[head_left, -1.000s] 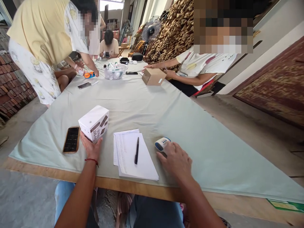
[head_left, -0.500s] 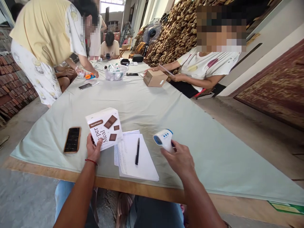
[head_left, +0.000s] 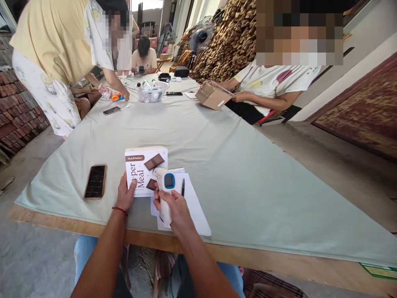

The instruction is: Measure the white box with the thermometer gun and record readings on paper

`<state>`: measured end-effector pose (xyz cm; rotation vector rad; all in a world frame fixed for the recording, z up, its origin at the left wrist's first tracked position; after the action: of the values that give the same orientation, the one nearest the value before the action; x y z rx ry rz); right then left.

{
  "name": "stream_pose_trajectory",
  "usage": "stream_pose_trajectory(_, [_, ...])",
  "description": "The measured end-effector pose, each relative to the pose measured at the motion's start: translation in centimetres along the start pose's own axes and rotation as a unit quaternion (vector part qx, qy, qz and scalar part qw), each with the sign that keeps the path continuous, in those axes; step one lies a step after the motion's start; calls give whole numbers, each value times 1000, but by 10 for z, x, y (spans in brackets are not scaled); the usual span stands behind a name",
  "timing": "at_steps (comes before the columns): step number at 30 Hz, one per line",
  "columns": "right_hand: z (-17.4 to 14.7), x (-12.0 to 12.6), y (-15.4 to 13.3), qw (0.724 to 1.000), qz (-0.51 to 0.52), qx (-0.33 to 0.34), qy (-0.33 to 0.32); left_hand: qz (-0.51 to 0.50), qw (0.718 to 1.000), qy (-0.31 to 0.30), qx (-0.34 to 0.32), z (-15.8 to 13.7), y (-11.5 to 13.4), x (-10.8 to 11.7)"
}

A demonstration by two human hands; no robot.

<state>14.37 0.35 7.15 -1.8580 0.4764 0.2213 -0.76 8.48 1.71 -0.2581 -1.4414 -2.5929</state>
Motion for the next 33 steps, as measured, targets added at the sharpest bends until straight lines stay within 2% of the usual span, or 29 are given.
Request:
stream_pose_trajectory(7, [13,-6,-2,999,20,27,1,-12,1000,0,1,2,1,-1])
stream_pose_trajectory(17, [26,-2,5,990,-107,74,57,-29,999,10,17,1,-2,-1])
stream_pose_trajectory(33, [24,-1,0,988,-126,57,64,-28,999,18,10,2,1,-1])
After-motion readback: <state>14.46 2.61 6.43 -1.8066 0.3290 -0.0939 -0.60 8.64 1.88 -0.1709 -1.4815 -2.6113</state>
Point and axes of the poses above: each hand's wrist, its own z-axis towards the middle knuckle, its own x-axis out of the back of the hand, y = z × x, the point moved 3 cm from there along z, towards the middle knuckle, and after that the axes turned 12 degrees about -x, right-handed, at the moved point
